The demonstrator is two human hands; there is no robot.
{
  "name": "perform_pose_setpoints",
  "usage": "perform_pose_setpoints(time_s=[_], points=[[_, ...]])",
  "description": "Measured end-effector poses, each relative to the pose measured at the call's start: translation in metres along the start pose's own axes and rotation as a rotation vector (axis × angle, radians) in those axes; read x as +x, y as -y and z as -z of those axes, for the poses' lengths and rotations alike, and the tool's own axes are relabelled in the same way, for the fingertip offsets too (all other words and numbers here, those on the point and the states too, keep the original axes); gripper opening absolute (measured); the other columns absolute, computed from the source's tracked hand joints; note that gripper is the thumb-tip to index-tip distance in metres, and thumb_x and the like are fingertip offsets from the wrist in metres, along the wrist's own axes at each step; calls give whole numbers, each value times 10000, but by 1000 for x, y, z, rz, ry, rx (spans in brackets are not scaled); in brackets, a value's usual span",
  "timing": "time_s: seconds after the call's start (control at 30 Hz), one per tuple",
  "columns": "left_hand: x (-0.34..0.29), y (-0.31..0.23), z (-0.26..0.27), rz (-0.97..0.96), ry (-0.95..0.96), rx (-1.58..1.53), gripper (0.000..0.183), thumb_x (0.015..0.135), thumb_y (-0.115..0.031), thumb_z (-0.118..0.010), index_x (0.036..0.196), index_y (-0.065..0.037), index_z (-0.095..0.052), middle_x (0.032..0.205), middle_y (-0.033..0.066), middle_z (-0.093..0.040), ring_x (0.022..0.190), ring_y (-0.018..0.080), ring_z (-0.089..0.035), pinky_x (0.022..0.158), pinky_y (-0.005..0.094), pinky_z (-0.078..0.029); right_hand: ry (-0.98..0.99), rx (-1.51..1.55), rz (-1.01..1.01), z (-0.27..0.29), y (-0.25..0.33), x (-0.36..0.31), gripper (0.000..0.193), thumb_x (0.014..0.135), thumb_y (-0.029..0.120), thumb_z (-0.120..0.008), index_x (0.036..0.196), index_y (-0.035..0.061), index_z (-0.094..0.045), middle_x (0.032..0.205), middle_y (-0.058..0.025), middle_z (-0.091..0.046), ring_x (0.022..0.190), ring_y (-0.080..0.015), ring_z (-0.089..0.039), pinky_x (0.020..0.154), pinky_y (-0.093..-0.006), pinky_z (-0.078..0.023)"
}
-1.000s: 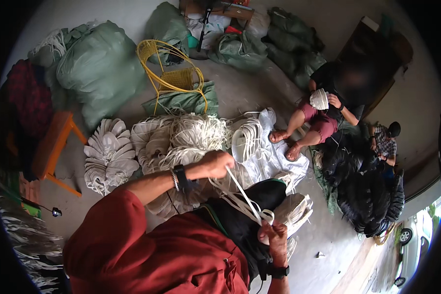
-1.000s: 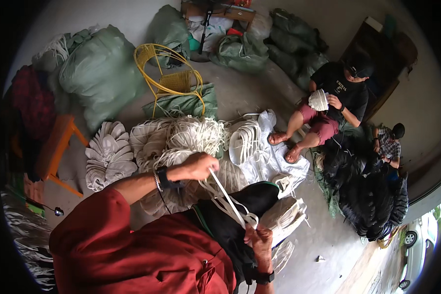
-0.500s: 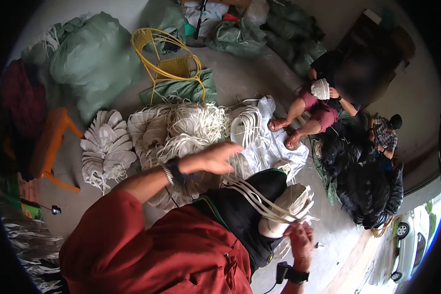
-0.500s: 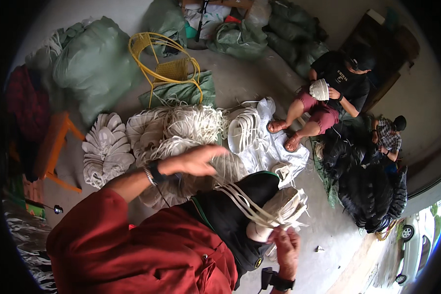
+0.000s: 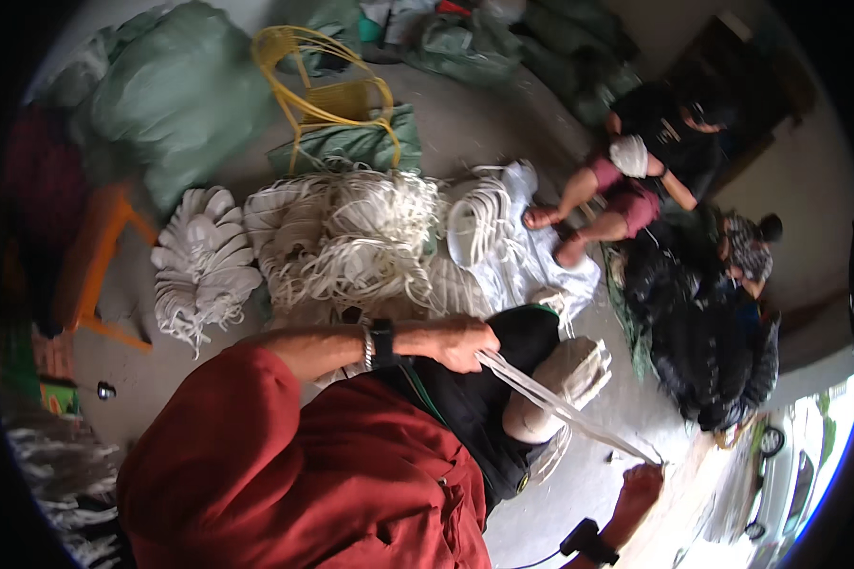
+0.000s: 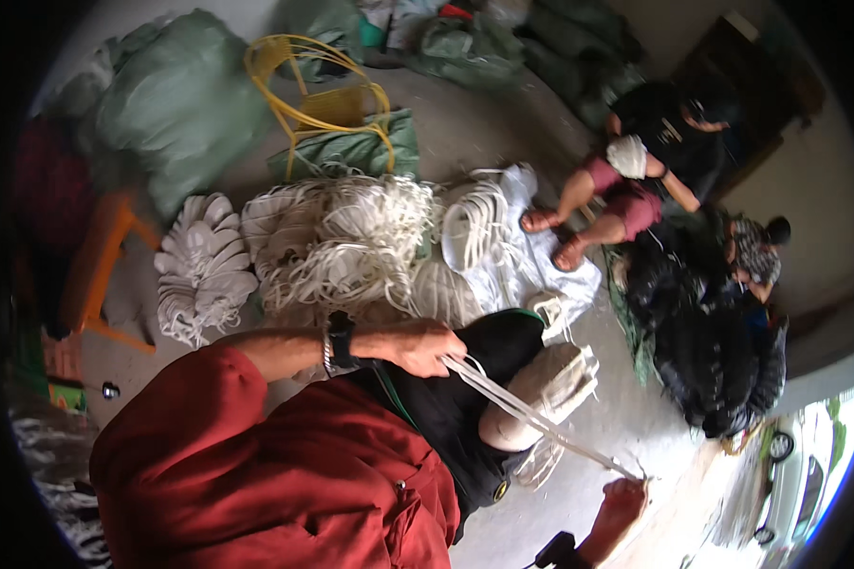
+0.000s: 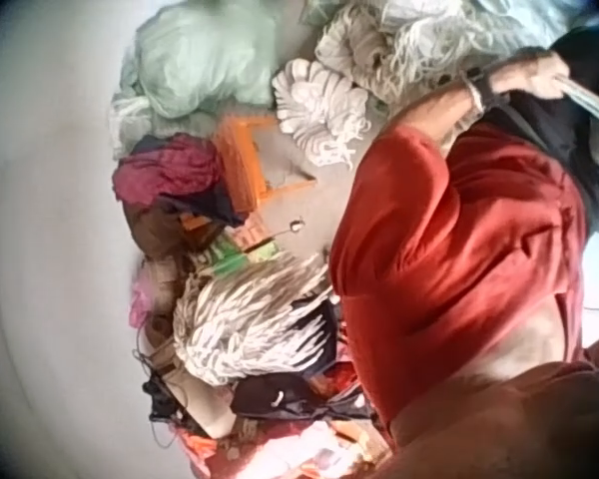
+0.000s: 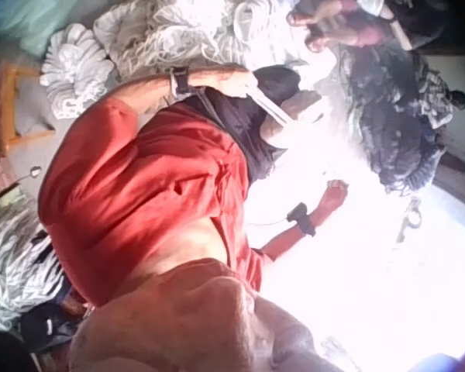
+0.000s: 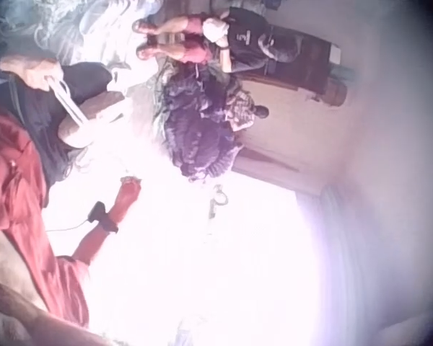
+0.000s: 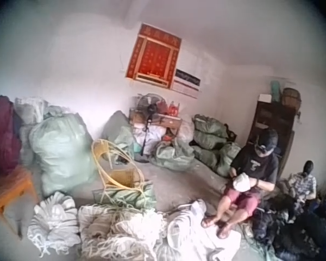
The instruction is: The recorder is lacing a white shoe while sitting on the floor in a shoe manufacturing environment.
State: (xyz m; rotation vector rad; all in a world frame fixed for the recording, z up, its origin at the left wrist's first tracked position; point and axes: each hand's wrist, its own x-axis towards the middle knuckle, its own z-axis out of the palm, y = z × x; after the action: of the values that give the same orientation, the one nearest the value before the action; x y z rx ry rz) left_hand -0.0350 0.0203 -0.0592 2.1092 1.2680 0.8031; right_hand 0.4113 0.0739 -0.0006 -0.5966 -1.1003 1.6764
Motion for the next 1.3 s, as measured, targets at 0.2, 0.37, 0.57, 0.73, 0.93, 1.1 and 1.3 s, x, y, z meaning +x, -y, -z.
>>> perform_pose_setpoints(time_s=[0.2,0.37,0.57,0.73,0.93,1.1,1.3], points=[[8,-6,18,194,11,-134,140,793,-145,-538,727,-32,-590,642,142,-579,646,300,-593,571,389,-429,-507,-95,-9,44,-31,-23,175,864,248,-536,839,80,-580,633,-33,-585,522,-132,-530,523,-291,-452],[17,-45,-8,-68,52,-219,169,841,-171,-511,748,-32,-542,626,154,-547,624,337,-559,541,380,-412,-631,-176,93,77,-26,-34,174,877,225,-540,792,76,-571,630,-24,-567,508,-106,-512,496,-260,-425],[37,-74,-74,-49,210,-271,120,829,-141,-523,761,-48,-556,580,155,-530,563,333,-554,511,398,-395,-902,-472,-134,121,-52,-77,187,872,229,-536,785,67,-564,628,-32,-569,467,-100,-495,415,-237,-408],[47,-87,-116,-48,263,-227,142,794,-149,-507,702,-49,-550,630,176,-572,629,351,-584,563,442,-431,-777,-1246,-532,70,-70,-69,459,848,255,-566,1195,-22,-449,821,-100,-632,600,-127,-589,459,-224,-430],[54,-88,-123,-102,124,-220,160,822,-193,-534,759,-50,-567,649,171,-578,638,352,-585,554,424,-433,125,-521,-487,-71,-89,-44,303,860,126,-536,1133,-5,-527,866,-72,-621,611,-81,-554,491,-199,-405],[43,-41,-74,-75,299,-136,150,758,-189,-594,801,-46,-582,632,149,-570,604,304,-586,548,373,-433,15,-641,-419,-62,-89,-40,176,865,138,-524,909,-4,-620,632,-5,-546,547,-61,-497,467,-204,-377],[-1,1,-10,153,472,-19,120,775,-151,-569,757,-40,-611,611,123,-552,576,212,-557,536,325,-410,-209,-786,-623,-17,-95,-64,211,845,184,-541,814,-5,-629,568,-13,-537,493,-76,-499,449,-217,-377]])
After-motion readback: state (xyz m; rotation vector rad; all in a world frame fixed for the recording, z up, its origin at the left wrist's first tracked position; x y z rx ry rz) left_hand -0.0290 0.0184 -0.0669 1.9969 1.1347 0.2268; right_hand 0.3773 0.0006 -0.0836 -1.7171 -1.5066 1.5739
